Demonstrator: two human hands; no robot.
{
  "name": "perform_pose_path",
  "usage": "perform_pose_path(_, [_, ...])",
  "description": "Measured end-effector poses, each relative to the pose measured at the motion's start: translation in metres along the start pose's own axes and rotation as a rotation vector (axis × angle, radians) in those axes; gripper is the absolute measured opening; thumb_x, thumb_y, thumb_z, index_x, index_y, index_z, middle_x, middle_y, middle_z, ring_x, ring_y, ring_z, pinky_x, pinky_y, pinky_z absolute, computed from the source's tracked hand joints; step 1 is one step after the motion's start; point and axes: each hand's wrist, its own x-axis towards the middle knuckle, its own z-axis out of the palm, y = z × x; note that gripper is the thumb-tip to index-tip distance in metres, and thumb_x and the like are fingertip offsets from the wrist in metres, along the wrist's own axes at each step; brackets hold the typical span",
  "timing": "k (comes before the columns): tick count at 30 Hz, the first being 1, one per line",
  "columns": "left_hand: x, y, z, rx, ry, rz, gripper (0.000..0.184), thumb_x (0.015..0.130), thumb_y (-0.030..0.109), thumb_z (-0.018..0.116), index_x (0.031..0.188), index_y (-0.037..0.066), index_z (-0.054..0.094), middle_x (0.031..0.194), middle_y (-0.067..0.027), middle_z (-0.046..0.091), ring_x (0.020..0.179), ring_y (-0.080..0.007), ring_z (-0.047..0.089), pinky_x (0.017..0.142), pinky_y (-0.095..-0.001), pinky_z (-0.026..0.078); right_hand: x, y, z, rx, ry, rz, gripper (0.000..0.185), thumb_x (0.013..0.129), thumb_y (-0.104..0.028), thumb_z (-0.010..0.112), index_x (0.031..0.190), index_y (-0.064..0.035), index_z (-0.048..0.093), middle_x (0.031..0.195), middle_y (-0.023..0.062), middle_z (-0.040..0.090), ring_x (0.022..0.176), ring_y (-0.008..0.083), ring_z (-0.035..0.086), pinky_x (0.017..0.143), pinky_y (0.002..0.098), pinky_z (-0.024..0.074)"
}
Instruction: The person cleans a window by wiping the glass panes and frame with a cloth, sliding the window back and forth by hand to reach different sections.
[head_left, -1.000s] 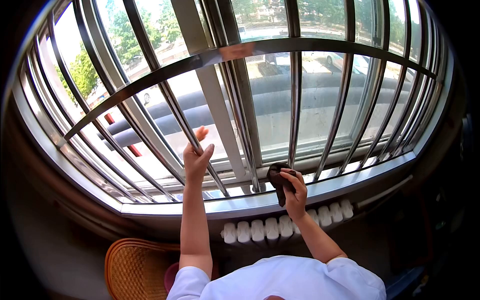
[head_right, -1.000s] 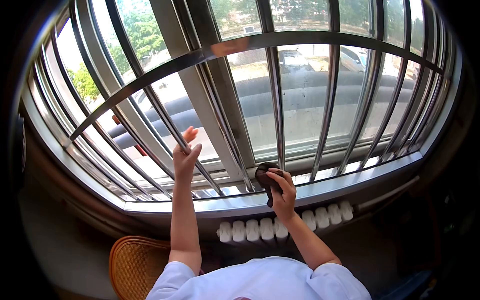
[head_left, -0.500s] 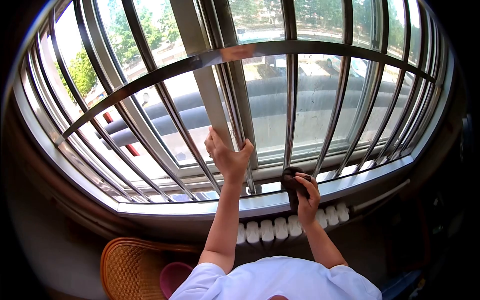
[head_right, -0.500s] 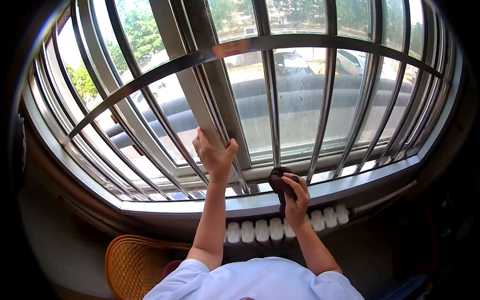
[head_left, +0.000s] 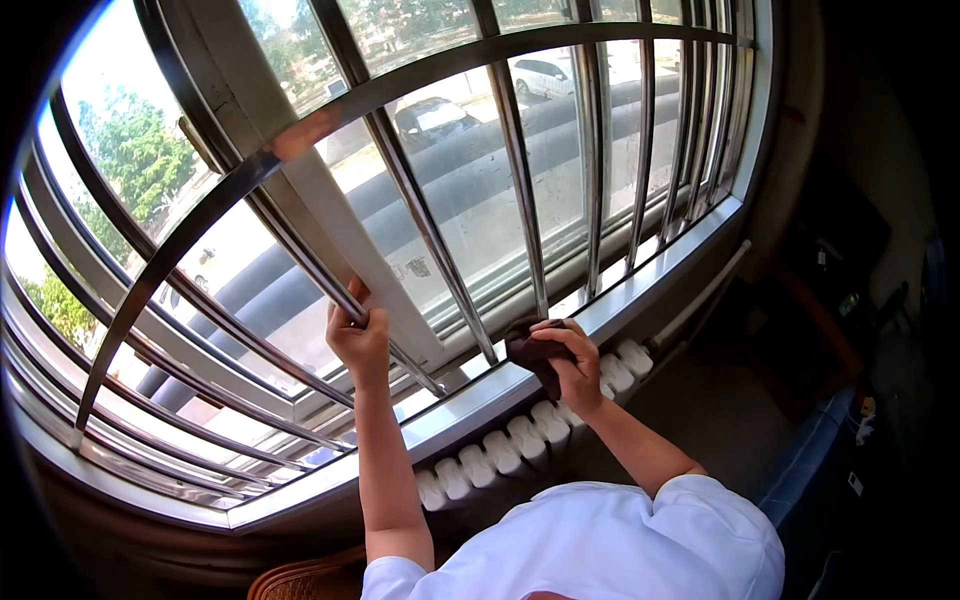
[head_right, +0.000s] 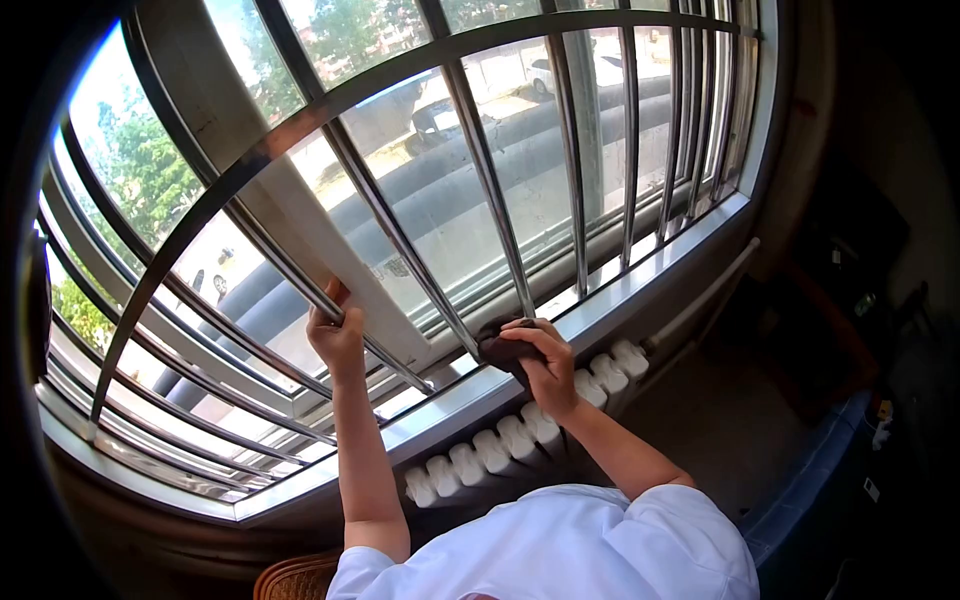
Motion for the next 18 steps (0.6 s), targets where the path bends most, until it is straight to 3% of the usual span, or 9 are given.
perform_pose_path(2, [0.006,0.0,-0.012,-0.143,-0.185,-0.16,0.054,0.074,-0.01,0.047,0.127,-0.005,0.058,0.121,-0.016,0.064,0.112,-0.0179,0.061,0.086,-0.0211,0.046,-0.006,0.008,-0.005,0.035,0.069,0.068,0.032,0.075,0.012,0.049,0.099,0.0009,0.066,0.102,0.0109,0.064,0.097,0.022,0.062,0.088,0.0291,0.0471])
perform_pose_path(3, [0.011,0.001,-0.018,-0.236,-0.315,-0.24,0.057,0.075,-0.01,0.047,0.132,-0.004,0.054,0.127,-0.0154,0.061,0.12,-0.0201,0.057,0.09,-0.0238,0.045,-0.008,0.012,-0.005,0.031,0.093,0.081,0.032,0.075,0.011,0.049,0.1,0.0011,0.066,0.102,0.0108,0.064,0.097,0.0216,0.061,0.088,0.0288,0.047])
perform_pose_path(5, [0.014,0.002,-0.021,-0.357,-0.468,-0.264,0.062,0.076,-0.004,0.052,0.138,0.002,0.049,0.137,-0.0117,0.054,0.13,-0.025,0.049,0.102,-0.0343,0.041,-0.009,0.012,0.003,0.1,0.098,0.134,0.032,0.076,0.011,0.048,0.1,0.0013,0.066,0.104,0.0104,0.063,0.1,0.0207,0.06,0.091,0.028,0.0449])
perform_pose_path(8, [0.022,0.001,-0.026,-0.499,-0.651,-0.285,0.075,0.076,0.003,0.062,0.147,0.007,0.037,0.149,-0.0124,0.041,0.139,-0.0256,0.038,0.109,-0.0378,0.033,0.004,0.005,0.019,0.144,0.035,0.085,0.034,0.077,0.012,0.048,0.105,0.0012,0.065,0.107,0.01,0.061,0.104,0.0204,0.058,0.095,0.0284,0.0436])
perform_pose_path(13, [0.023,0.006,-0.025,-0.504,-0.645,-0.302,0.07,0.077,0.0,0.059,0.144,0.003,0.039,0.146,-0.0103,0.045,0.137,-0.0234,0.04,0.11,-0.036,0.032,0.071,-0.033,0.089,0.039,-0.032,-0.253,0.037,0.085,0.011,0.049,0.118,-0.0012,0.061,0.116,0.0124,0.058,0.109,0.0242,0.058,0.097,0.032,0.0439])
perform_pose_path(15, [0.017,0.0,-0.018,-0.367,-0.533,-0.247,0.062,0.08,-0.002,0.055,0.14,0.0,0.042,0.137,-0.0054,0.053,0.129,-0.0188,0.047,0.105,-0.0319,0.037,0.106,-0.05,0.129,0.045,-0.007,-0.347,0.039,0.085,0.01,0.05,0.12,-0.0028,0.061,0.117,0.0146,0.058,0.11,0.0283,0.058,0.097,0.0349,0.0445])
perform_pose_path(16, [0.01,-0.013,-0.011,-0.375,-0.416,-0.209,0.057,0.081,-0.003,0.052,0.137,-0.002,0.044,0.126,-0.0032,0.058,0.114,-0.014,0.056,0.096,-0.0273,0.044,0.125,-0.055,0.148,0.001,0.031,-0.448,0.04,0.084,0.01,0.05,0.12,-0.003,0.061,0.117,0.0151,0.058,0.11,0.0299,0.058,0.096,0.036,0.0451])
perform_pose_path(17, [0.005,-0.004,-0.007,-0.204,-0.263,-0.104,0.052,0.082,-0.002,0.055,0.134,-0.001,0.047,0.111,-0.0056,0.063,0.099,-0.0148,0.062,0.087,-0.0253,0.048,0.143,-0.06,0.165,-0.042,0.069,-0.553,0.041,0.083,0.01,0.051,0.12,-0.0032,0.061,0.117,0.0157,0.058,0.109,0.0315,0.058,0.096,0.0372,0.0457])
perform_pose_path(18, [-0.004,0.005,-0.007,0.059,-0.193,-0.129,0.049,0.082,-0.001,0.057,0.13,-0.002,0.049,0.114,-0.009,0.061,0.102,-0.0187,0.061,0.086,-0.0272,0.049,0.159,-0.066,0.178,-0.028,0.096,-0.597,0.041,0.082,0.01,0.052,0.121,-0.0031,0.061,0.117,0.0163,0.058,0.109,0.0327,0.058,0.095,0.0377,0.046])
